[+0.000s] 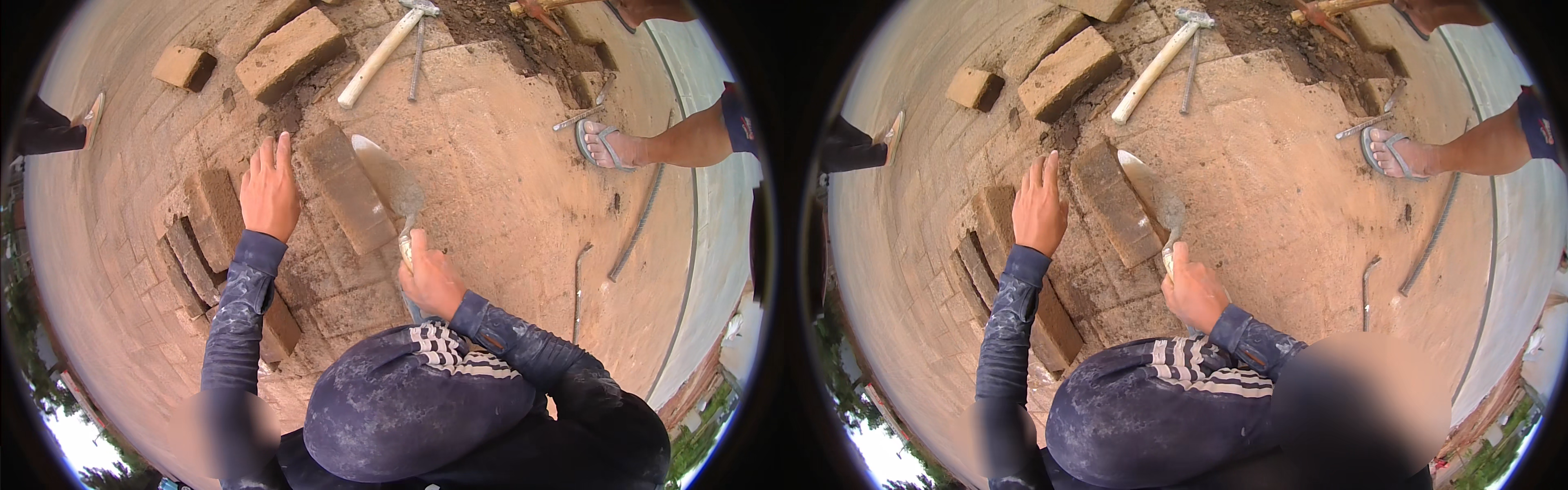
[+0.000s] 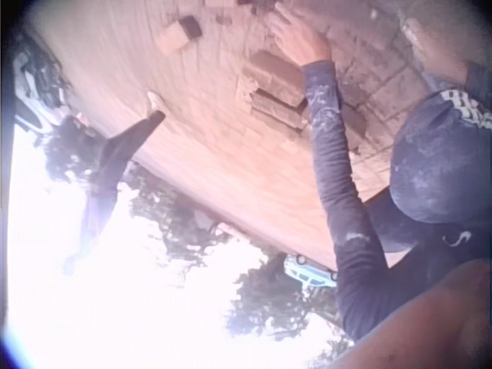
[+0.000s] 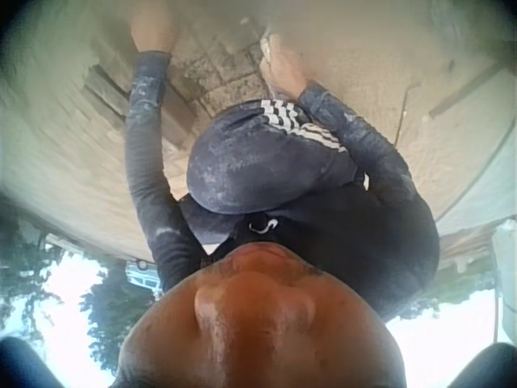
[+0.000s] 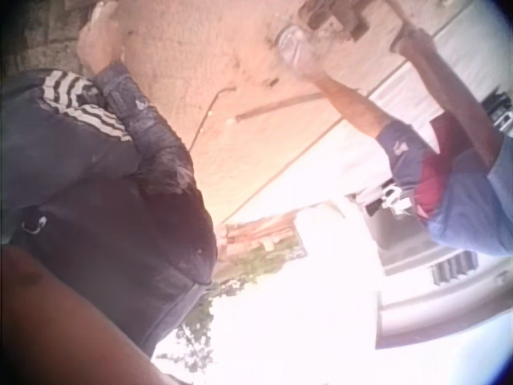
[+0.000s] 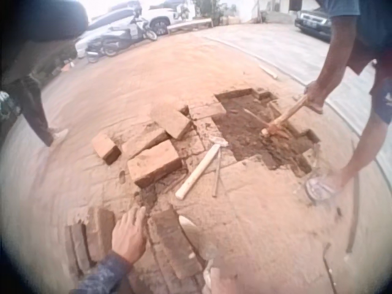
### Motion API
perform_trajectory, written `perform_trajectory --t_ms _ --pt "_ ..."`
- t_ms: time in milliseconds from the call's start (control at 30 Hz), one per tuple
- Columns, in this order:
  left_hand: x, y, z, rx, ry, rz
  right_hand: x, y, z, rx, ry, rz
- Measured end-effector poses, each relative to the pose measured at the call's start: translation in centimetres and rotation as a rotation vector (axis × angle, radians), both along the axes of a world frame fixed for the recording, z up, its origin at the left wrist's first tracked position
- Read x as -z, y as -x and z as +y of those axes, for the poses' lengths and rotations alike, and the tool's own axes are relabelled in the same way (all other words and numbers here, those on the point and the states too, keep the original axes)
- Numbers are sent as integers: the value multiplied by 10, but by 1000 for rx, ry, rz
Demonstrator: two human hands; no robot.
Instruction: The person kneels on the ground and uses a trowel to spread sand and place bricks into a pattern. They repeatedly pick up bricks, apply sand, and tap them into place to form a paved surface.
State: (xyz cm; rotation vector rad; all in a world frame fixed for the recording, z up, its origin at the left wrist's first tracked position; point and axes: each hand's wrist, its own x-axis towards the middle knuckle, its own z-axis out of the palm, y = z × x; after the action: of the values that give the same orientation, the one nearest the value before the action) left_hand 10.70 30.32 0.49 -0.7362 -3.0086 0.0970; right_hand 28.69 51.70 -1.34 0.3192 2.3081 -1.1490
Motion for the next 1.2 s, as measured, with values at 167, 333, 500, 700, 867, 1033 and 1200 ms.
perform_trajectory --t_ms 167,333,500,700,867,1033,1200 --pt "13 16 6 75 253 -87 0 9 23 -21 26 -67" --pt "11 19 42 643 419 -36 26 6 24 27 71 -116" --pt "7 45 42 852 374 -295 49 -20 41 315 254 -8" --pt "-1 -2 17 178 345 -476 25 -12 79 581 357 -84" --pt "27 -54 2 -694 -139 -409 42 -9 62 494 328 171" --pt "37 -62 -27 -1025 -443 -480 40 7 20 380 284 156" --pt "37 -75 -45 -1047 -484 -501 43 50 -5 216 348 311"
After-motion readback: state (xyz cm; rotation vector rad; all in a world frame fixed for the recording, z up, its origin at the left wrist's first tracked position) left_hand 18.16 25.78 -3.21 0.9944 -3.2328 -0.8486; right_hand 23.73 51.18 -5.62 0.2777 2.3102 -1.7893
